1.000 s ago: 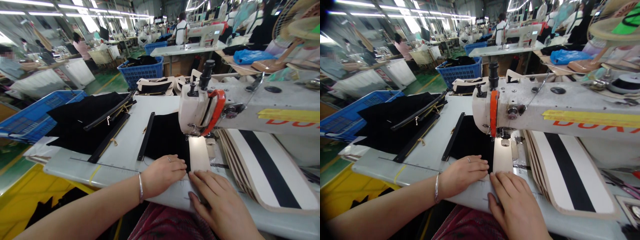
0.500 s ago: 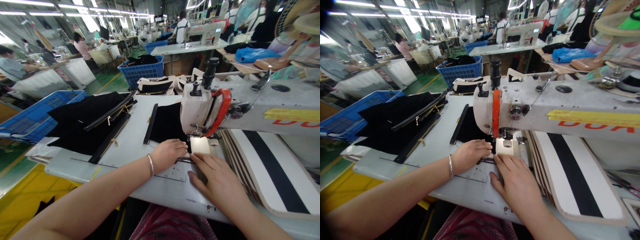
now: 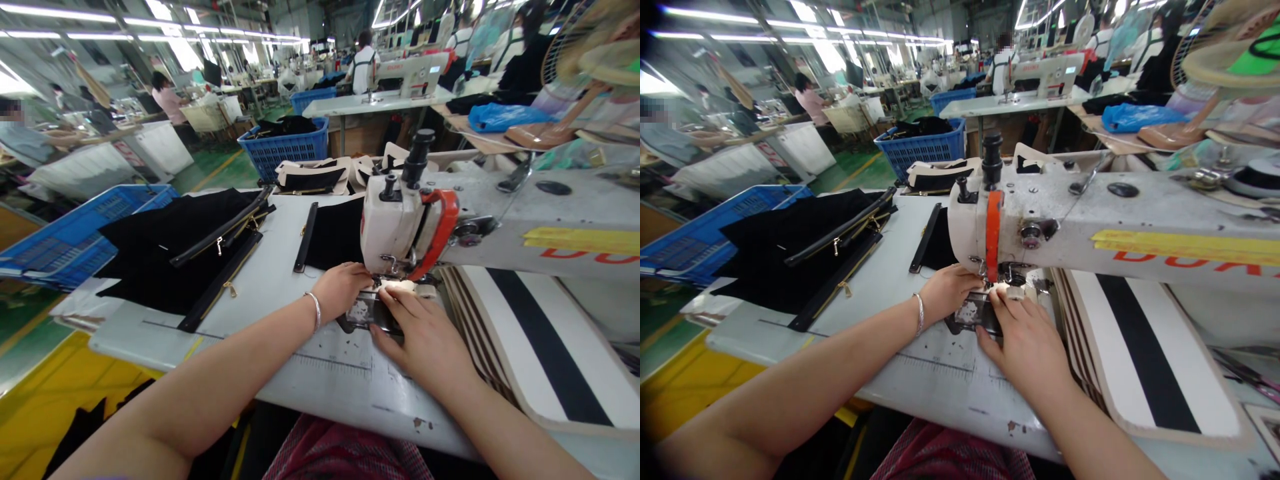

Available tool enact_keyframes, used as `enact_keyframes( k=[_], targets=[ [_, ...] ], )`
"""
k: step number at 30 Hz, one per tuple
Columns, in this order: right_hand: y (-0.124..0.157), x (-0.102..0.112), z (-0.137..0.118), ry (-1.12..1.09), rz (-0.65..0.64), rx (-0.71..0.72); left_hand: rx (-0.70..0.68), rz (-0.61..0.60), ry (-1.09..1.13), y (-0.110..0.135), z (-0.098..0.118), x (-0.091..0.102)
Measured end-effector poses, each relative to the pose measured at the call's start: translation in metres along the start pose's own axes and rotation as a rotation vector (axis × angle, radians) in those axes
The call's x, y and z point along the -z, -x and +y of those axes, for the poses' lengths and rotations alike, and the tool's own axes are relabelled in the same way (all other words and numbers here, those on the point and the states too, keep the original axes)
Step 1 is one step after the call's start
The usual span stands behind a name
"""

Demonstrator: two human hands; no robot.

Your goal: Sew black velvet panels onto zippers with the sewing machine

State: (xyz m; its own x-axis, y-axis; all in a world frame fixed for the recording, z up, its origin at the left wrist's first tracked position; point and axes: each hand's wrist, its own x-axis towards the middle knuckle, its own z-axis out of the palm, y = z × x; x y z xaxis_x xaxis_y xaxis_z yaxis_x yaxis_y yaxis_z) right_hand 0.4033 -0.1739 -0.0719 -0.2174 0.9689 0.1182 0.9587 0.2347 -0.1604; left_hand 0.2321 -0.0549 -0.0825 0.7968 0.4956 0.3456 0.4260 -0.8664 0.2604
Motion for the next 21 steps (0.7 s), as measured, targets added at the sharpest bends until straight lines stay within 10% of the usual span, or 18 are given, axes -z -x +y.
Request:
enact_keyframes(
  k=[15,21],
  targets=[
    [0.004,0.002,-0.003,-0.034,0.036,0.002,0.174,-0.011,0.308,0.007,0.001,0.003],
    [0.003,0.001,-0.004,-0.007,0.079,0.019,0.684,0.318,0.338,0.002,-0.074,0.027]
  ],
)
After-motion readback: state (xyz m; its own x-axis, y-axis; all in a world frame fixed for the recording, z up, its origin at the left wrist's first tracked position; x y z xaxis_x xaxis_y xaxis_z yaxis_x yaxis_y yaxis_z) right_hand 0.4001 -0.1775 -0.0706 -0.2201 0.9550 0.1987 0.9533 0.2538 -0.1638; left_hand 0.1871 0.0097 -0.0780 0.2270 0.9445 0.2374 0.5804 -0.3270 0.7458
